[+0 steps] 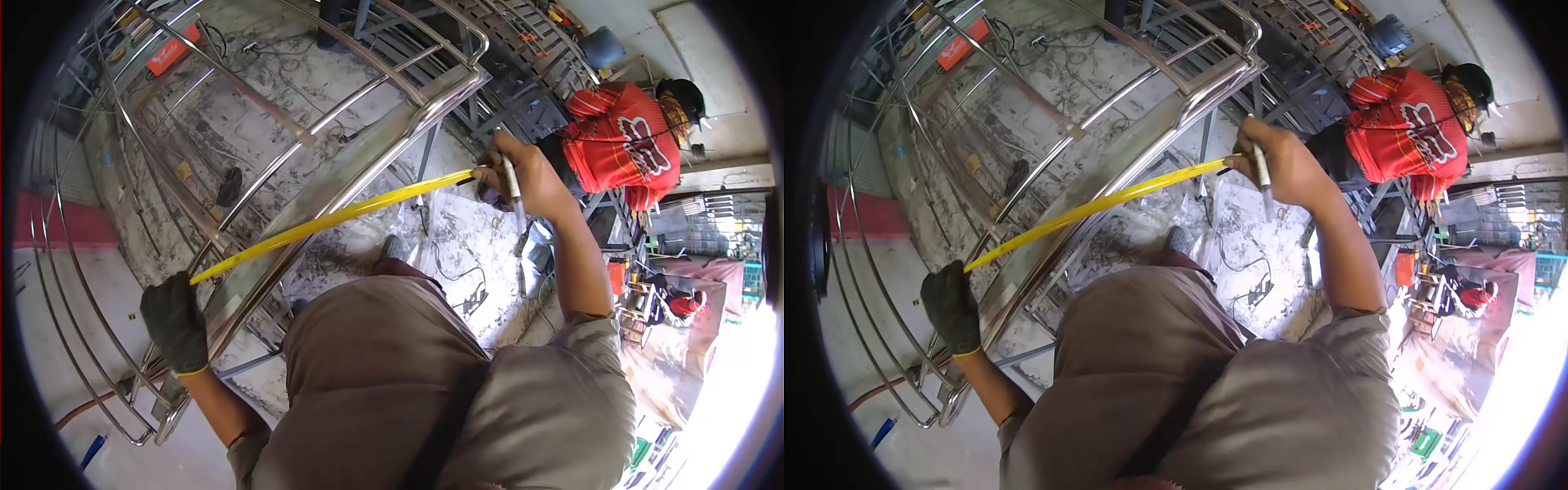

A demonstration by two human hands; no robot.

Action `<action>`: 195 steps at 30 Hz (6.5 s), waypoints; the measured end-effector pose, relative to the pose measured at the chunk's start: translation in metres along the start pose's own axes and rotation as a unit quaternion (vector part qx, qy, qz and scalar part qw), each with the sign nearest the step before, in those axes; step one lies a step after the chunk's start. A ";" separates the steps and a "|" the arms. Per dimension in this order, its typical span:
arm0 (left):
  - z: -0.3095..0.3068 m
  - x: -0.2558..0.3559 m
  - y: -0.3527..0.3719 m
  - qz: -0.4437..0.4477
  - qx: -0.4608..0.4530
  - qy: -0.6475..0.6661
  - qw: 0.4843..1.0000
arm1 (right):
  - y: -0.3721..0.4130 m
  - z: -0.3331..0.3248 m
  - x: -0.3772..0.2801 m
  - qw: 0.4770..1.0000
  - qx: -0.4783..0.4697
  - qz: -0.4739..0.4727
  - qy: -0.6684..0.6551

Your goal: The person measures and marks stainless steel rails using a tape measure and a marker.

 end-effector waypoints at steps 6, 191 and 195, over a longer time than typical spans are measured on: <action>0.036 0.134 -0.182 0.116 0.019 0.094 0.989 | -0.048 -0.016 0.057 0.993 0.011 -0.109 0.037; 0.335 0.130 -0.880 -0.838 -0.005 0.135 0.528 | -1.246 0.050 0.130 0.639 -0.473 -0.345 0.499; 0.348 0.125 -0.885 -0.839 0.028 0.103 0.534 | -1.261 0.055 0.117 0.637 -0.474 -0.366 0.486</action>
Point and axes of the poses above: each hand's wrist, its own y-axis away from the middle knuckle, its own z-axis out of the palm, x = y × z, the point moved 4 cm from there along -y, towards the middle knuckle, and after that the axes turned 15 degrees about z, right-handed, at the moved point
